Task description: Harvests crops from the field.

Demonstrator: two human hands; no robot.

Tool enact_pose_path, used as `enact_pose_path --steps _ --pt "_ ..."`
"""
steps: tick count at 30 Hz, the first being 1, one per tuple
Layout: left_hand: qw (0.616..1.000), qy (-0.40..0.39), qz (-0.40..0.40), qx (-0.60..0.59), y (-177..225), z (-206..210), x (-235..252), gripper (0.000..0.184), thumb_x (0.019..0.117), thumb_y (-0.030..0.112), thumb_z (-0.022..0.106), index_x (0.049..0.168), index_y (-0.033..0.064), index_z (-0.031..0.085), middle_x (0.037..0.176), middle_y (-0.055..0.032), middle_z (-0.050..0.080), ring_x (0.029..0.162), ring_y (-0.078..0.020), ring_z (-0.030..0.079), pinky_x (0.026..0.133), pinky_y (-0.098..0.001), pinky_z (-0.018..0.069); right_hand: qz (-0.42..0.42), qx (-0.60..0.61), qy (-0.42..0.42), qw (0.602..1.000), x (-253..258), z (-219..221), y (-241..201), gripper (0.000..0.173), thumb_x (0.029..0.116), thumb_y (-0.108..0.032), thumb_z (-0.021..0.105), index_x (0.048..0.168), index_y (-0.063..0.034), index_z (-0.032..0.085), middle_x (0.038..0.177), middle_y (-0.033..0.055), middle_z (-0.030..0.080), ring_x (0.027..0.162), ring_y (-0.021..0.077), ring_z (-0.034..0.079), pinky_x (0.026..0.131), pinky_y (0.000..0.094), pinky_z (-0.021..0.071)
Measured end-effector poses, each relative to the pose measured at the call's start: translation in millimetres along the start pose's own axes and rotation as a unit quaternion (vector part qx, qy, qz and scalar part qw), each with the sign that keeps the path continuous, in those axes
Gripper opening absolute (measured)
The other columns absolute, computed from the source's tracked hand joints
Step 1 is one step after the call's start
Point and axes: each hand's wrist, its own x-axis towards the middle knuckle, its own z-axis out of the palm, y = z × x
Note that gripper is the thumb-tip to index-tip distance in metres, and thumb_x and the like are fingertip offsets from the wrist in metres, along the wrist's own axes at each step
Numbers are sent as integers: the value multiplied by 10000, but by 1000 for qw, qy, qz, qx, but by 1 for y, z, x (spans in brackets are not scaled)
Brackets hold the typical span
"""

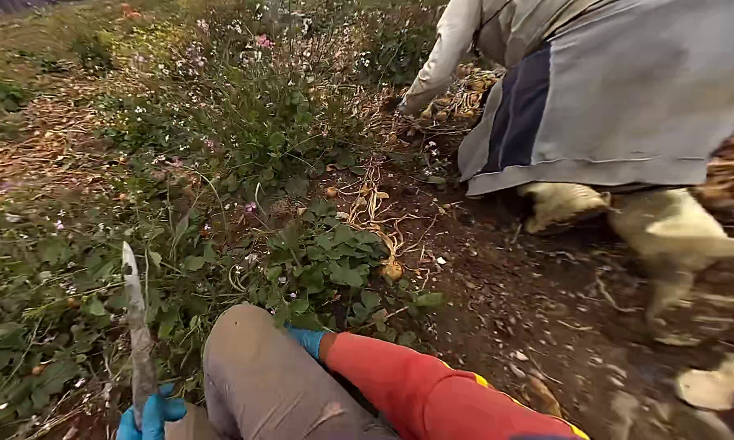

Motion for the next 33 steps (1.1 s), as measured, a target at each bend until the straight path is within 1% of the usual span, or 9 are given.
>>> enact_pose_path --steps 3,6,10,14,18,21,25,29,33 --pt "977 -128 152 75 29 54 20 470 1024 345 575 1230 -77 571 912 -23 716 772 -87 696 738 -314 617 60 15 37 997 25 14 15 539 1137 -277 322 1586 20 321 1604 276 388 1503 411 373 1222 588 294" --pt "883 -211 329 259 63 110 52 500 1010 509 539 1347 165 675 1106 -70 756 1000 -206 722 901 -492 572 70 68 70 993 20 18 17 561 1133 -371 287 1568 -33 390 1567 247 456 1474 374 429 1209 588 334" --pt "785 -277 394 390 84 158 101 489 1040 428 532 1513 304 526 908 -113 729 783 -346 694 690 -590 546 30 40 51 997 -34 -10 3 509 1134 -315 336 1561 -48 412 1518 263 504 1426 412 478 1164 630 363" --pt "813 -261 212 475 47 125 146 433 1055 486 497 1476 402 552 982 -149 757 904 -408 717 781 -697 522 -97 -56 72 991 -27 -20 31 348 1037 -156 487 1319 -45 658 1412 145 632 1330 325 582 1096 601 456" --pt "833 -260 36 487 -38 77 141 416 1052 502 490 1463 464 540 1152 -139 745 1066 -416 698 884 -728 493 -150 65 301 940 -42 -67 35 230 941 -34 582 996 -128 785 1020 52 754 968 195 707 849 497 572" --pt "892 -238 -58 381 -78 62 116 411 1064 394 494 1465 352 574 1311 -99 696 1210 -326 659 1008 -661 483 -150 32 387 909 -1 -125 27 268 984 -173 589 1167 -224 778 1255 -7 724 1228 152 639 1070 461 512" --pt "974 -150 -95 143 -72 47 87 459 1034 377 560 1349 48 623 878 -73 712 666 -165 663 646 -359 591 -79 -76 248 963 85 -118 30 708 958 -599 630 1561 -262 473 1654 176 352 1519 379 346 1209 632 309" --pt "995 -77 -63 32 -28 26 68 439 1060 325 497 1301 -34 574 747 -17 695 658 -134 702 694 -327 628 -77 -130 118 981 83 -78 2 527 1074 -424 498 1519 -142 526 1610 149 445 1470 353 445 1158 633 369" --pt "999 -38 -20 -13 -6 33 60 414 1066 337 490 1265 -13 585 735 -2 699 649 -137 709 687 -317 635 -51 -200 73 976 71 -53 -1 495 1107 -385 390 1326 -26 651 1253 226 694 1223 407 635 1032 641 459"
